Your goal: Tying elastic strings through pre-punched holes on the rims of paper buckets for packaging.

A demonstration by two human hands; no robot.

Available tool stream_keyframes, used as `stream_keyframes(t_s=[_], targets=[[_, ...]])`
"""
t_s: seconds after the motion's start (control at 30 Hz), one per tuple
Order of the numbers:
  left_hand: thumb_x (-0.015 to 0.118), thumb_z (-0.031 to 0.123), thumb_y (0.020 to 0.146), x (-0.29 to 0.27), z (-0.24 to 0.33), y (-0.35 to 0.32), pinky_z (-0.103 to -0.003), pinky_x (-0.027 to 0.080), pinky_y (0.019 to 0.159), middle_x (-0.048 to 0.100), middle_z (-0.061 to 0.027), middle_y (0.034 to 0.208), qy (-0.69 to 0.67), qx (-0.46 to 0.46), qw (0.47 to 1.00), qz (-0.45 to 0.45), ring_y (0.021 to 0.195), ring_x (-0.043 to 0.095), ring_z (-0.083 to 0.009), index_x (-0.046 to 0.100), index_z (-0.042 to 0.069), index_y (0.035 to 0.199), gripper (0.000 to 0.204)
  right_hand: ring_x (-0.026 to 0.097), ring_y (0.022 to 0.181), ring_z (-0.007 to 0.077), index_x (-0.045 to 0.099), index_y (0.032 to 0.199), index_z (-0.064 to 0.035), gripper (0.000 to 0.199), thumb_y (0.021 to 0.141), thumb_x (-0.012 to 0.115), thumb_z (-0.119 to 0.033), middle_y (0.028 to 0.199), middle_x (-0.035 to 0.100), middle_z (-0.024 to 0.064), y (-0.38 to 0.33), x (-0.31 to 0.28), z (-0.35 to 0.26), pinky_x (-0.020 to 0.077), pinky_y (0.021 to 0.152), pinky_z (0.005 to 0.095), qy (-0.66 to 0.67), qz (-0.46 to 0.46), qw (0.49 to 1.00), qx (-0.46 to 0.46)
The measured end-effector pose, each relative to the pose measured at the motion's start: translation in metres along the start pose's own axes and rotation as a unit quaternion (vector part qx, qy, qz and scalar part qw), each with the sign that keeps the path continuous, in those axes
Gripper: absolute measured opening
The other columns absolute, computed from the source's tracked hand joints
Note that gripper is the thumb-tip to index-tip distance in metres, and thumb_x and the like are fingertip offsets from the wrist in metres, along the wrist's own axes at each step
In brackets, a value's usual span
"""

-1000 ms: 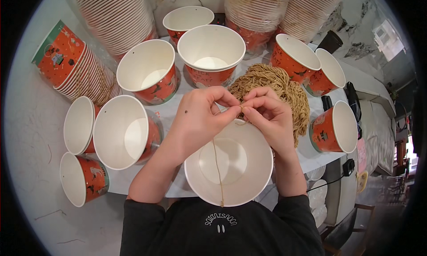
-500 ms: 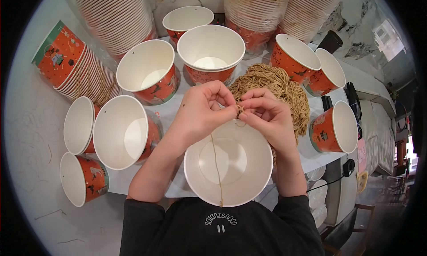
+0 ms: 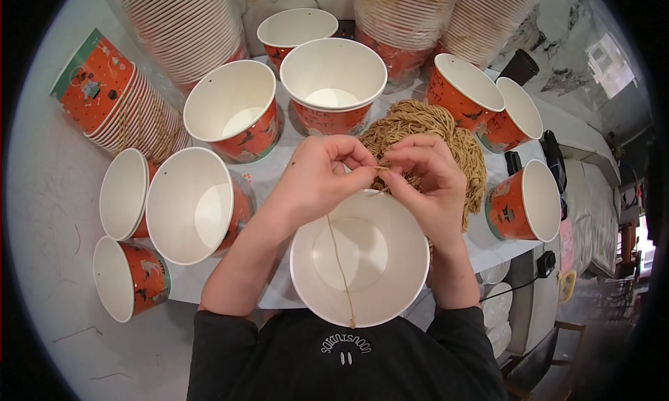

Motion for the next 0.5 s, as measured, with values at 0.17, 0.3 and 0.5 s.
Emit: stream_keyframes(t_s=[0.17, 0.3, 0.5], targets=[[0.072, 0.013, 0.091, -0.001, 0.000, 0.001, -0.019, 0.039, 0.057, 0.067, 0.0045, 0.082, 0.011, -0.028, 0.999, -0.038, 0.063, 0.050, 0.0019, 0.072, 0.001, 0.097, 0.014, 0.064, 0.102, 0.0143, 0.074, 0.095, -0.0003, 0.022, 0.076, 0.080, 0.009, 0.117, 0.061, 0.0119, 0.004, -0.010, -0.006, 0.0527, 0.080, 0.0261, -0.125, -0.074, 0.985, -0.089], [0.070, 0.013, 0.097, 0.000, 0.004, -0.004, -0.015, 0.041, 0.062, 0.065, 0.0068, 0.088, -0.003, -0.060, 0.996, -0.061, 0.072, 0.053, 0.0037, 0.070, 0.001, 0.102, 0.014, 0.066, 0.101, 0.0161, 0.074, 0.092, -0.0006, 0.022, 0.073, 0.082, 0.006, 0.118, 0.063, 0.0134, 0.003, -0.010, -0.008, 0.0539, 0.080, 0.0291, -0.160, -0.124, 0.976, -0.083], [0.070, 0.013, 0.096, 0.003, -0.001, -0.004, -0.016, 0.047, 0.071, 0.068, 0.0042, 0.091, -0.064, -0.079, 0.990, -0.102, 0.080, 0.061, 0.0001, 0.069, 0.001, 0.102, 0.013, 0.069, 0.091, 0.0191, 0.073, 0.094, -0.0005, 0.018, 0.077, 0.079, 0.005, 0.119, 0.065, 0.0123, 0.004, -0.006, -0.018, 0.0556, 0.073, 0.0302, -0.203, -0.070, 0.969, -0.119]])
Point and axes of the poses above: each hand's wrist, its own y-axis towards the middle knuckle, its own x-axis out of the palm, z = x × y, the point moved 5 cm from there along y, towards the middle knuckle
